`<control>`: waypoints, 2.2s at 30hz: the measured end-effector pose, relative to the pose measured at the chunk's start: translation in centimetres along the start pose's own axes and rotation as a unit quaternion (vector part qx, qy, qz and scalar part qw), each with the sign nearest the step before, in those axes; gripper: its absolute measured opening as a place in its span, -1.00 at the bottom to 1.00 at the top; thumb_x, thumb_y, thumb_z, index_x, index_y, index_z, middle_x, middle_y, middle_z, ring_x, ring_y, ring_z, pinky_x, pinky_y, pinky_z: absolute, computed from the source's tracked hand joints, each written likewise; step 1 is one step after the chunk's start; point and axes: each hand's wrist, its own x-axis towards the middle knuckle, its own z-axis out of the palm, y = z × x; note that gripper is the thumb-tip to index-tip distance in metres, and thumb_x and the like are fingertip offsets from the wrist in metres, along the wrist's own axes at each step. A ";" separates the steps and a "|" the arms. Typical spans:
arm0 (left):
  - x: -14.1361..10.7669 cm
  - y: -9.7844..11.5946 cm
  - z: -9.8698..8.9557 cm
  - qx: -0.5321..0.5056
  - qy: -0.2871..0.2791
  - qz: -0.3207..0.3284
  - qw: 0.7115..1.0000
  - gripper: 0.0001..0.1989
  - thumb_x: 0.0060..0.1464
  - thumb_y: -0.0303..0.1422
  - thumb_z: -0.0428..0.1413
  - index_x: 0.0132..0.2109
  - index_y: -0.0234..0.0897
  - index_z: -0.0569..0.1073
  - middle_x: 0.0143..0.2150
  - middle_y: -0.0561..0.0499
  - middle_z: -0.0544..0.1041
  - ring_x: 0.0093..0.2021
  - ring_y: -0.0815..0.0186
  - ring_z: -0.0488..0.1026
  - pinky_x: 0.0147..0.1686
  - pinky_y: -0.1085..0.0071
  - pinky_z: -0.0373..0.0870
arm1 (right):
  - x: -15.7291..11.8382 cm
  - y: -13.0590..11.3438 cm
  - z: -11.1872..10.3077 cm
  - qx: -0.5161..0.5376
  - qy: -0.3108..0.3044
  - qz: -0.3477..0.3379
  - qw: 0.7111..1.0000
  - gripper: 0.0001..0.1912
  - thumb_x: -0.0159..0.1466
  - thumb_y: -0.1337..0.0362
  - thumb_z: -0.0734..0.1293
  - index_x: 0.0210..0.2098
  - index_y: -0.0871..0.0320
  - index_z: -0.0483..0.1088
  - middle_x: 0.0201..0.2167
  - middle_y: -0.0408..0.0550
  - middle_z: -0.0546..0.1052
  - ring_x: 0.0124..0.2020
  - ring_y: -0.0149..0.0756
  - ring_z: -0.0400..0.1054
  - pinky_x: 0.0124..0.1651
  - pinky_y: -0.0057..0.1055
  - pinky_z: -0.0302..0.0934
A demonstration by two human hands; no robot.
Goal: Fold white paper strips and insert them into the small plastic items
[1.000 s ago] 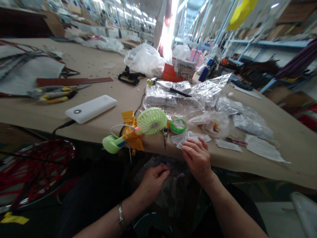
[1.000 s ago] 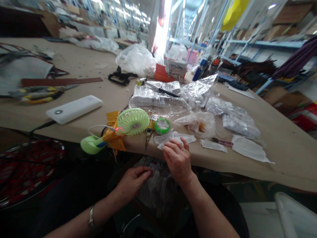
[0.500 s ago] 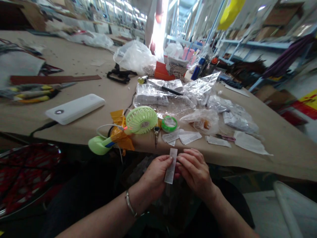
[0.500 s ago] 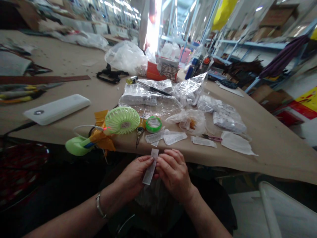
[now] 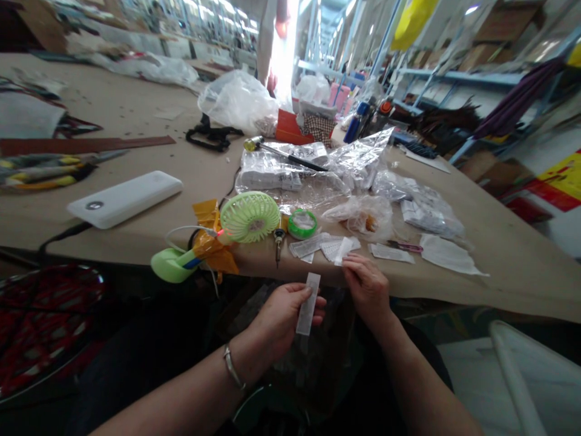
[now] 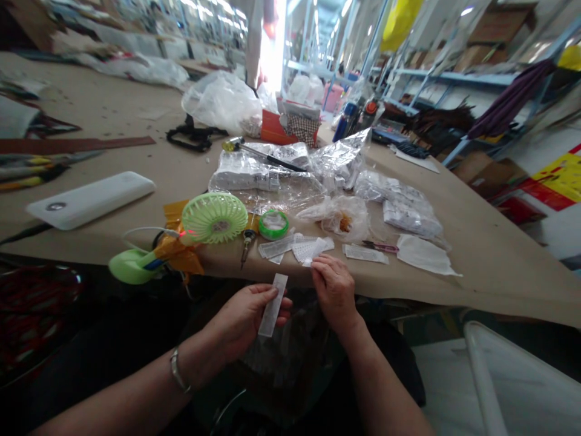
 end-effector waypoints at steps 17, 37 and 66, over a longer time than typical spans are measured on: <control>-0.4 -0.4 1.1 -0.080 -0.039 0.020 0.996 -0.91 -0.23 -0.49 0.23 -0.50 -0.46 0.47 -0.54 -0.03 0.47 -0.56 0.44 0.36 -0.56 0.54 0.22 | -3.4 -5.6 -0.6 0.121 -0.137 -0.181 0.966 -0.88 0.23 0.44 0.25 -0.29 0.16 0.40 -0.26 -0.05 0.53 -0.03 -0.28 0.34 0.10 -0.23 0.20; -0.7 -0.3 2.0 0.032 0.025 -0.049 0.998 -0.90 0.08 -0.45 0.07 -0.29 -0.44 0.38 -0.46 -0.13 0.53 -0.54 0.35 0.46 -0.51 0.45 0.44 | -1.6 3.2 -4.8 -0.205 -0.073 0.056 0.974 -0.44 0.24 0.09 0.24 0.11 0.33 0.20 0.05 0.28 0.33 0.12 0.07 0.15 0.11 0.04 0.11; -0.6 -1.0 0.4 -0.103 0.011 0.023 0.994 -0.95 -0.16 -0.52 0.20 -0.46 -0.42 0.46 -0.52 0.00 0.47 -0.56 0.45 0.36 -0.58 0.56 0.24 | -4.3 -6.5 -0.1 0.071 -0.139 -0.170 0.973 -0.83 0.23 0.43 0.24 -0.24 0.11 0.42 -0.21 -0.04 0.52 0.03 -0.24 0.30 0.13 -0.17 0.16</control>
